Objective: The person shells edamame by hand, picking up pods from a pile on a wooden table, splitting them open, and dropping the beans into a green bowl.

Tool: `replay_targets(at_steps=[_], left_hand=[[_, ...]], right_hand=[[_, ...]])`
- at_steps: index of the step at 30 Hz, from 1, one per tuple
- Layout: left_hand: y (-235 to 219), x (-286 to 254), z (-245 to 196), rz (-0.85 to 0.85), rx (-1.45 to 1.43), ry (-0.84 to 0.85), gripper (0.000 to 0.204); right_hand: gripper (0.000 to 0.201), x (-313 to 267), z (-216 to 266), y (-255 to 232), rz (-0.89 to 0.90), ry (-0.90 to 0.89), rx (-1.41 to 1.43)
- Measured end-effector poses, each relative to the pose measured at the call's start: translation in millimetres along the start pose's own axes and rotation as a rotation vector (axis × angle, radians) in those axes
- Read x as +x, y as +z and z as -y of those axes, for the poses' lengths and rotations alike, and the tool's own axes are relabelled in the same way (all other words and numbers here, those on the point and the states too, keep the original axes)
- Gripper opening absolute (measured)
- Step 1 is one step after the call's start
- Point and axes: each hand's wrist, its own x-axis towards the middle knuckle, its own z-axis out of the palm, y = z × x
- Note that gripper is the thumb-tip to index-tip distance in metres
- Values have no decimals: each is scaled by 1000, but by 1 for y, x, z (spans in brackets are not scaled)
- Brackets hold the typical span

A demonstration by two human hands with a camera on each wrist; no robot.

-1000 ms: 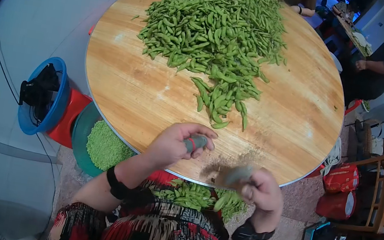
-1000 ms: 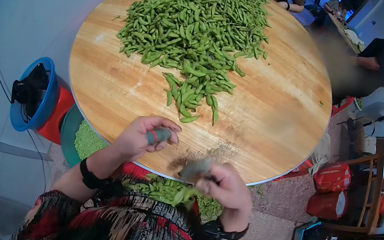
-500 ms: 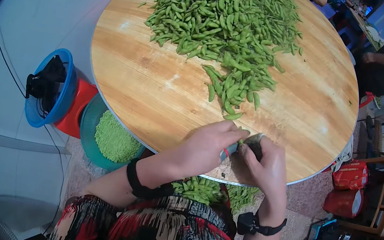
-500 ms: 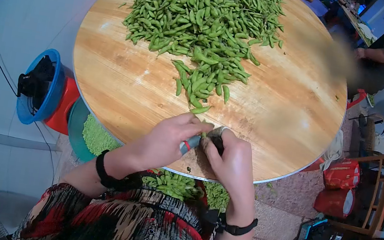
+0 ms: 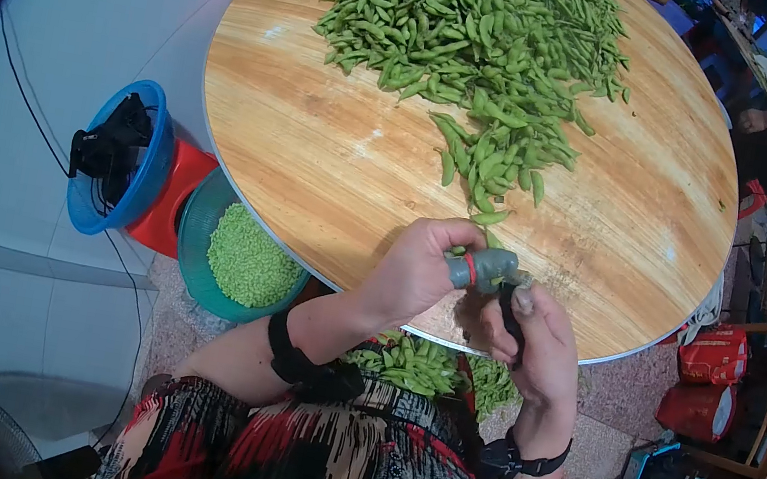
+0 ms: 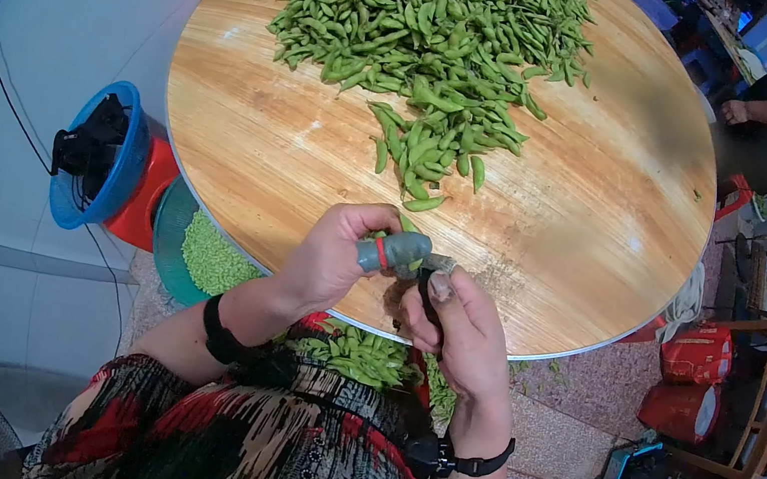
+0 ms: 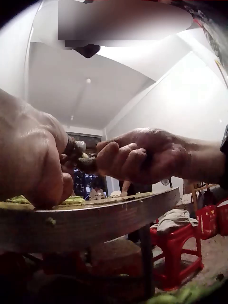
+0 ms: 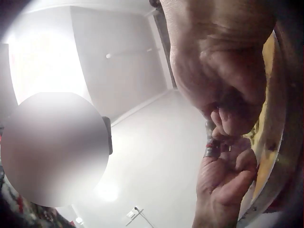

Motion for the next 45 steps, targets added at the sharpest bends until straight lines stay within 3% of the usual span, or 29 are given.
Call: replay_targets(at_steps=[3,5,8,10,12,14,15,17,21,23,27,29,30,32,34,35,38,42,44,45], left_hand=[[1,-1,2,21,29,20,9],[1,-2,3,27,17,19,10],[-7,-3,6,153,-114,-42,12],[-13,0,6,327,-197,-65,16],[-8,-4,-2,267,-182,-155,14],[-2,-5,0,209,-169,-245,12],[1,-4,5,125,59,-92,12],[1,-1,8,26,391,115,20],[-4,-2,3,13,484,244,25],[-9,-2,-4,126,520,264,32],[-19,0,-3,231,493,250,36],[-18,0,-1,280,323,218,40],[-17,-2,-4,278,321,217,40],[-13,-4,-14,258,766,350,55],[-10,-7,-13,239,795,250,62],[-10,-9,-13,225,828,148,70],[-8,-13,-19,221,834,99,79],[-12,-15,-28,202,852,25,73],[-17,-15,-20,261,853,317,64],[-20,-16,-17,258,850,321,64]], right_hand=[[17,3,0,6,-87,17,3],[18,4,0,10,-82,53,159],[21,2,-2,9,-21,120,322],[19,2,-6,5,15,131,387],[18,3,-8,4,50,139,449],[15,4,-9,6,-79,6,83],[15,6,-14,4,-80,11,82],[12,10,-29,-2,-328,-434,-738],[13,8,-20,4,-375,-307,-550],[14,6,-9,5,-270,-57,-181],[15,3,-6,-3,-202,45,-34],[11,6,-9,-11,-201,-46,-488],[11,9,-8,-8,-200,-42,-489],[12,18,-7,1,-375,-378,-535],[19,20,-7,5,-388,-374,-451],[21,20,-6,13,-380,-390,-535],[23,21,-11,19,-401,-432,-676],[21,22,-18,24,-489,-500,-839],[20,23,-18,25,-513,-522,-876],[18,24,-16,26,-470,-420,-599]])
